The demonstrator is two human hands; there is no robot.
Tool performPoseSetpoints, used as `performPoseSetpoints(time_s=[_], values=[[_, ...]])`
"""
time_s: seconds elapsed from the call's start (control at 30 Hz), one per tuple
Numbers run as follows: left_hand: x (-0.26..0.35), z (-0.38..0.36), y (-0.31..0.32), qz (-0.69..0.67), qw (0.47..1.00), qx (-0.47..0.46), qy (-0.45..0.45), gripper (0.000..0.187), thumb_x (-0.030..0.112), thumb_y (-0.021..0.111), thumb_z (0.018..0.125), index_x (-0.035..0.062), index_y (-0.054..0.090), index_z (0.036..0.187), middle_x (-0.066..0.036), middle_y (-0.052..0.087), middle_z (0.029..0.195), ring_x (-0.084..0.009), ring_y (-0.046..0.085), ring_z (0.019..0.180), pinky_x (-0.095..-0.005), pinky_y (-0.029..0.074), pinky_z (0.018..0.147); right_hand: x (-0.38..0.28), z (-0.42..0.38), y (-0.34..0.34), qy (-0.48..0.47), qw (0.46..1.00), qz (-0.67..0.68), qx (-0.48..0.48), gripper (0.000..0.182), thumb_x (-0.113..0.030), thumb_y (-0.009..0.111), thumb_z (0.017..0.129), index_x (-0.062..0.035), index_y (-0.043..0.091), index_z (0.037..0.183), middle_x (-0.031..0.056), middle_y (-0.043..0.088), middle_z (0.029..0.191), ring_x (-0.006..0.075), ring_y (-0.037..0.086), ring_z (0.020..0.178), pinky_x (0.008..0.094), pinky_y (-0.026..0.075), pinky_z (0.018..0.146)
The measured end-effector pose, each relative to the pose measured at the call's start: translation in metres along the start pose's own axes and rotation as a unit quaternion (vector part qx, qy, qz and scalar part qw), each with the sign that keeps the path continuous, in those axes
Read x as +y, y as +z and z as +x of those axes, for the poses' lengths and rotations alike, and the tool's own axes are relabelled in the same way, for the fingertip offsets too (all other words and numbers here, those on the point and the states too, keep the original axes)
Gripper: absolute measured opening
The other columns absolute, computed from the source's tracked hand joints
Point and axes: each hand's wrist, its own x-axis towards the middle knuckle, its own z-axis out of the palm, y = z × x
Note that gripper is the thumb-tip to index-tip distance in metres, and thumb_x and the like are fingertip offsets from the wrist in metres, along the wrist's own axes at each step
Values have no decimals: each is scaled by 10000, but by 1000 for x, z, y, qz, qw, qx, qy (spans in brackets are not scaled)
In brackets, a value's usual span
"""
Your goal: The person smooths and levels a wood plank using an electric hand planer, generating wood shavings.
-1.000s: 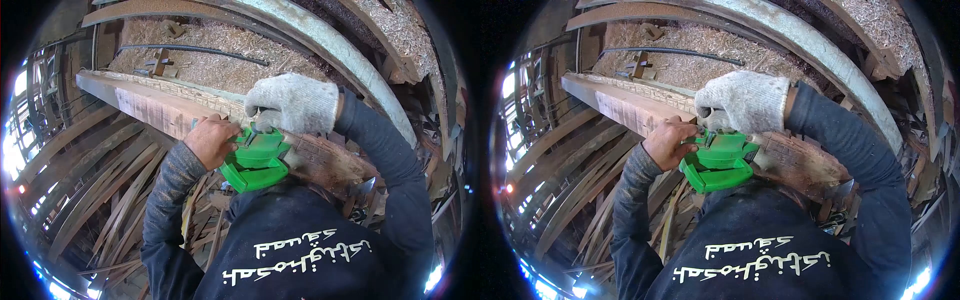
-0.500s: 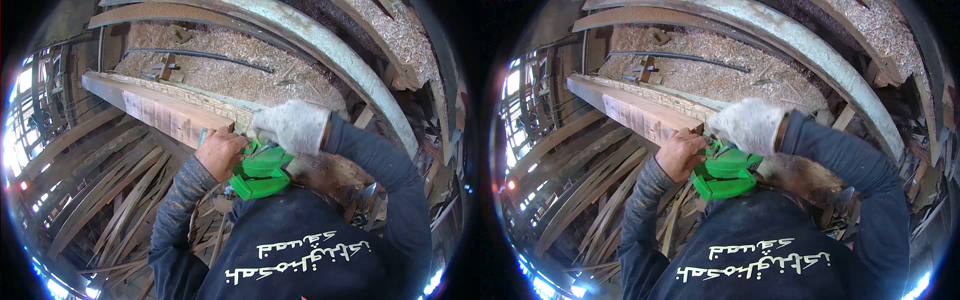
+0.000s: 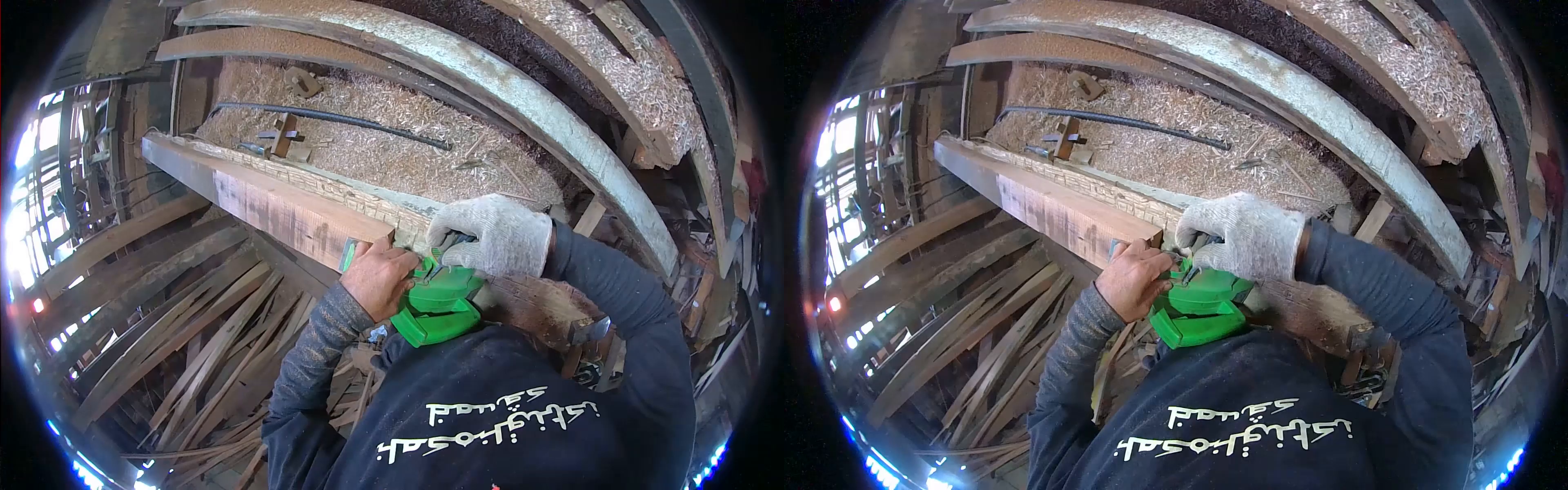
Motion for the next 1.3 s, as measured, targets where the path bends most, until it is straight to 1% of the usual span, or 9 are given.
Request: performPoseSetpoints(time_s=[0.43,0.63,0.73,0.8,0.93,1.0,1.13,1.23,1.3], values=[[-2,-7,5,-13,1000,19,1,274,139,734,923,103,670,1187,-97,704,1088,-335,601,1068,-482,392,945,-4,10,-17,17,981,-158,-110,320,-297,836,933,-91,702,1139,198,740,1007,427,764,973,516,613,818],[2,-11,11,-28,997,65,-6,309,153,726,920,130,673,1224,-76,701,1095,-329,593,1103,-531,380,1004,-18,25,-27,181,933,-216,-222,330,-333,814,956,-79,714,1140,176,745,1028,419,772,935,494,621,818],[4,-13,14,0,995,101,-4,339,162,731,897,139,674,1230,-72,696,1085,-339,590,1123,-590,354,1087,-9,16,-25,75,978,-146,-127,322,-323,844,917,-100,705,1103,147,738,946,383,777,882,489,610,744],[3,-14,21,-12,993,119,-8,347,154,737,862,122,677,1203,-90,681,1071,-362,567,1104,-600,331,1114,5,17,-14,-138,951,-263,-85,306,-327,838,922,-99,699,1072,139,733,938,380,776,872,490,605,734],[1,-13,24,-29,989,148,-9,376,148,741,803,111,683,1173,-107,673,1043,-378,550,1076,-606,326,1129,-10,25,-19,-82,950,-267,-136,309,-330,831,935,-89,697,1075,149,747,955,384,775,870,499,603,740],[0,-12,26,-38,988,148,-6,378,148,739,793,117,686,1166,-105,674,1029,-375,557,1075,-607,332,1127,-17,39,-28,98,919,-290,-248,292,-337,745,1011,-88,718,1161,165,773,987,368,792,880,489,633,739],[-3,-10,27,-38,986,162,-3,404,136,736,743,135,695,1145,-98,676,997,-365,581,1075,-593,356,1118,-23,29,-30,90,970,-184,-129,299,-330,830,948,-94,714,1090,185,761,979,405,767,880,524,591,759],[-2,-9,26,-44,985,166,0,431,118,740,710,140,697,1139,-94,673,996,-364,592,1076,-572,372,1108,-3,28,-21,-94,947,-276,-139,295,-356,760,1003,-106,719,1155,177,777,984,413,779,925,503,628,790],[-3,-10,28,-47,985,166,-1,441,110,739,701,140,697,1138,-92,668,991,-364,594,1071,-568,378,1104,-3,31,-25,-48,952,-252,-165,294,-347,760,1000,-99,716,1152,181,771,973,415,776,928,504,628,788]])
